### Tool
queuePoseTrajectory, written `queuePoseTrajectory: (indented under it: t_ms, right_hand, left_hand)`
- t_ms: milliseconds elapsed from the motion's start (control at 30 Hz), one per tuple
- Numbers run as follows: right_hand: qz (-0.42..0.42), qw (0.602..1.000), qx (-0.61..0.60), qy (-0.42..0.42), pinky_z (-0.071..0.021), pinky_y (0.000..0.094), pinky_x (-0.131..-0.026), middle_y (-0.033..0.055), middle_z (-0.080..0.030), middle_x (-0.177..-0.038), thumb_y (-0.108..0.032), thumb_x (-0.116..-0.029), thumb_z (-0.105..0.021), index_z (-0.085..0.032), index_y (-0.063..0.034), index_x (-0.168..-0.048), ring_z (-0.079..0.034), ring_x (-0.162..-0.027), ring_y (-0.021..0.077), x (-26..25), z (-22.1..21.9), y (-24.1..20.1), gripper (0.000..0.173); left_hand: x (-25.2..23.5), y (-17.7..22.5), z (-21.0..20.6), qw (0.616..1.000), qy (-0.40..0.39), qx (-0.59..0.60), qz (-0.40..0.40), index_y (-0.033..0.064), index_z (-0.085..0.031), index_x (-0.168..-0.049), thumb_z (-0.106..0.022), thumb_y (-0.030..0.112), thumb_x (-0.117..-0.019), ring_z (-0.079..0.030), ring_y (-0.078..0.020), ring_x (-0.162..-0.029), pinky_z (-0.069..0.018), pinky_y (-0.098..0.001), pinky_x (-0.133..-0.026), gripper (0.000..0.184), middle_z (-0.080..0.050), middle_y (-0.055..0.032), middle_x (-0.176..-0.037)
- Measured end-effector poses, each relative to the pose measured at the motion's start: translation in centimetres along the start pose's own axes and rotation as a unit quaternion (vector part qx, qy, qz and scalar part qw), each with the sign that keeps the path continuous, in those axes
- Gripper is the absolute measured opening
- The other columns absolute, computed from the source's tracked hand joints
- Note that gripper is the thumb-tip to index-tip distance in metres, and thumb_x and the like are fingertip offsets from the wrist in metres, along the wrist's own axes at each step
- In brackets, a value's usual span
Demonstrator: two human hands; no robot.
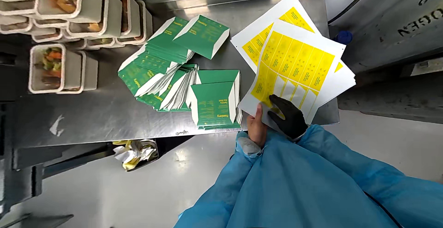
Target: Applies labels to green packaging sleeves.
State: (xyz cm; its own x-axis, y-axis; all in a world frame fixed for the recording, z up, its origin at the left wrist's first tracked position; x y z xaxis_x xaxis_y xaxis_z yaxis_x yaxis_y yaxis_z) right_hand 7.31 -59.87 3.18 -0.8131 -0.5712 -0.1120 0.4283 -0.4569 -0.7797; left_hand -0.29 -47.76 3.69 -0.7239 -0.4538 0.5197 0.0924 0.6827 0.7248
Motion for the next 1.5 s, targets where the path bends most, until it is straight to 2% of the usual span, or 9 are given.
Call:
queuePoseTrajectory:
  t_ms: [133, 233, 433, 533, 667, 767, 1000, 1200, 1500]
  right_hand:
    - [0.013, 0.998, 0.042, 0.036, -0.0541, 0.0377, -0.104, -0.0006, -0.064, -0.143, -0.037, -0.0985, -0.067, -0.061, -0.0211, -0.144, -0.063, -0.127, 0.0156, -0.9, 0.6, -1.4, 0.049]
    - [0.067, 0.997, -0.007, 0.045, -0.0504, 0.0399, -0.108, 0.0044, -0.066, -0.139, -0.029, -0.0982, -0.069, -0.068, -0.0159, -0.136, -0.061, -0.13, 0.0198, -1.8, 1.0, -2.4, 0.04]
    - [0.043, 0.992, -0.051, 0.106, -0.0579, 0.0321, -0.092, 0.0043, -0.075, -0.118, -0.024, -0.0932, -0.076, -0.077, -0.012, -0.117, -0.069, -0.11, 0.016, -2.0, 1.4, -3.4, 0.027]
    - [-0.006, 0.99, -0.073, 0.117, -0.059, 0.0258, -0.079, 0.003, -0.076, -0.108, -0.023, -0.0905, -0.079, -0.078, -0.0127, -0.109, -0.07, -0.096, 0.0105, -2.1, 1.6, -3.3, 0.021]
    - [-0.011, 0.987, -0.102, 0.122, -0.0603, 0.0224, -0.075, 0.0012, -0.078, -0.099, -0.015, -0.0888, -0.079, -0.08, -0.01, -0.1, -0.072, -0.088, 0.0065, -2.7, 2.5, -3.0, 0.012]
    - [-0.014, 0.985, -0.094, 0.144, -0.0611, 0.0234, -0.075, 0.0013, -0.078, -0.095, -0.012, -0.0883, -0.078, -0.08, -0.0095, -0.095, -0.072, -0.086, 0.0068, -2.8, 3.3, -3.1, 0.008]
    - [-0.014, 0.986, -0.063, 0.156, -0.0595, 0.0278, -0.085, 0.0015, -0.076, -0.111, -0.026, -0.0854, -0.084, -0.079, -0.013, -0.11, -0.07, -0.103, 0.0099, -2.4, 3.5, -3.3, 0.028]
    - [0.007, 0.984, -0.11, 0.142, -0.0615, 0.0256, -0.078, 0.0039, -0.077, -0.1, -0.014, -0.0895, -0.078, -0.078, -0.0065, -0.102, -0.072, -0.09, 0.0093, -2.8, 3.8, -2.5, 0.014]
    - [0.008, 0.985, -0.097, 0.143, -0.0614, 0.0241, -0.077, 0.0033, -0.077, -0.097, -0.015, -0.0903, -0.078, -0.079, -0.0065, -0.1, -0.072, -0.086, 0.0072, -3.1, 4.8, -2.4, 0.013]
  left_hand:
    - [0.4, 0.9, 0.0, 0.997, 0.043, -0.061, -0.03, 0.0156, -0.053, -0.139, -0.045, 0.046, -0.1082, -0.067, -0.0181, -0.113, -0.0576, -0.0442, -0.096, 0.044, -0.068, -0.0058, -0.123]
    - [0.3, 1.5, -0.4, 0.993, 0.043, -0.087, -0.064, 0.0117, -0.061, -0.126, -0.052, 0.041, -0.1066, -0.07, -0.017, -0.101, -0.0602, -0.0418, -0.09, 0.036, -0.071, -0.0059, -0.111]
    - [0.5, 2.2, -1.2, 0.992, 0.02, -0.109, -0.066, 0.0146, -0.071, -0.11, -0.066, 0.041, -0.0998, -0.071, -0.0129, -0.092, -0.0612, -0.0366, -0.082, 0.029, -0.073, -0.0019, -0.101]
    - [0.4, 2.3, -1.6, 0.992, 0.013, -0.114, -0.06, 0.0143, -0.071, -0.11, -0.066, 0.038, -0.0998, -0.071, -0.0124, -0.092, -0.0606, -0.036, -0.083, 0.026, -0.073, -0.0018, -0.1]
    - [-0.7, 1.7, -1.6, 0.992, -0.008, -0.082, -0.095, 0.0023, -0.07, -0.108, -0.067, 0.016, -0.1003, -0.072, -0.0173, -0.087, -0.0614, -0.0383, -0.083, 0.016, -0.074, -0.0095, -0.096]
    - [0.0, 2.4, -2.1, 0.991, -0.019, -0.108, -0.071, 0.0095, -0.071, -0.108, -0.07, 0.023, -0.0981, -0.072, -0.014, -0.085, -0.0618, -0.0355, -0.081, 0.016, -0.074, -0.0045, -0.095]
    - [0.2, 3.2, -3.7, 0.998, -0.013, -0.058, -0.037, 0.0121, -0.071, -0.11, -0.072, 0.027, -0.0968, -0.071, -0.0133, -0.091, -0.0609, -0.035, -0.084, 0.02, -0.074, -0.0035, -0.1]
    - [-1.5, 2.5, -3.9, 0.999, -0.024, -0.027, -0.035, 0.0007, -0.069, -0.111, -0.07, 0.012, -0.0968, -0.072, -0.0182, -0.087, -0.0618, -0.0385, -0.082, 0.018, -0.073, -0.0115, -0.097]
    - [-2.0, 3.2, -4.5, 0.999, -0.041, -0.017, -0.007, -0.0009, -0.073, -0.103, -0.074, 0.009, -0.0931, -0.073, -0.0189, -0.084, -0.0625, -0.0381, -0.08, 0.014, -0.075, -0.0129, -0.094]
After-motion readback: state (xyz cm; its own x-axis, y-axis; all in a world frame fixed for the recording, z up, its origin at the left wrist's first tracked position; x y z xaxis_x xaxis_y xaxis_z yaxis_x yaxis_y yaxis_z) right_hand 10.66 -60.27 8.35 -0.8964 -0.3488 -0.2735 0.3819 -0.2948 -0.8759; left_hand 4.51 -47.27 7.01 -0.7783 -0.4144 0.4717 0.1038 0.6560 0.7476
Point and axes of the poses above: each hand's wrist, its own x-axis away from the middle knuckle, its own z-axis out of the back of the hand, y = z × x, the point moved 2 cm from there along -x, towards the middle knuckle
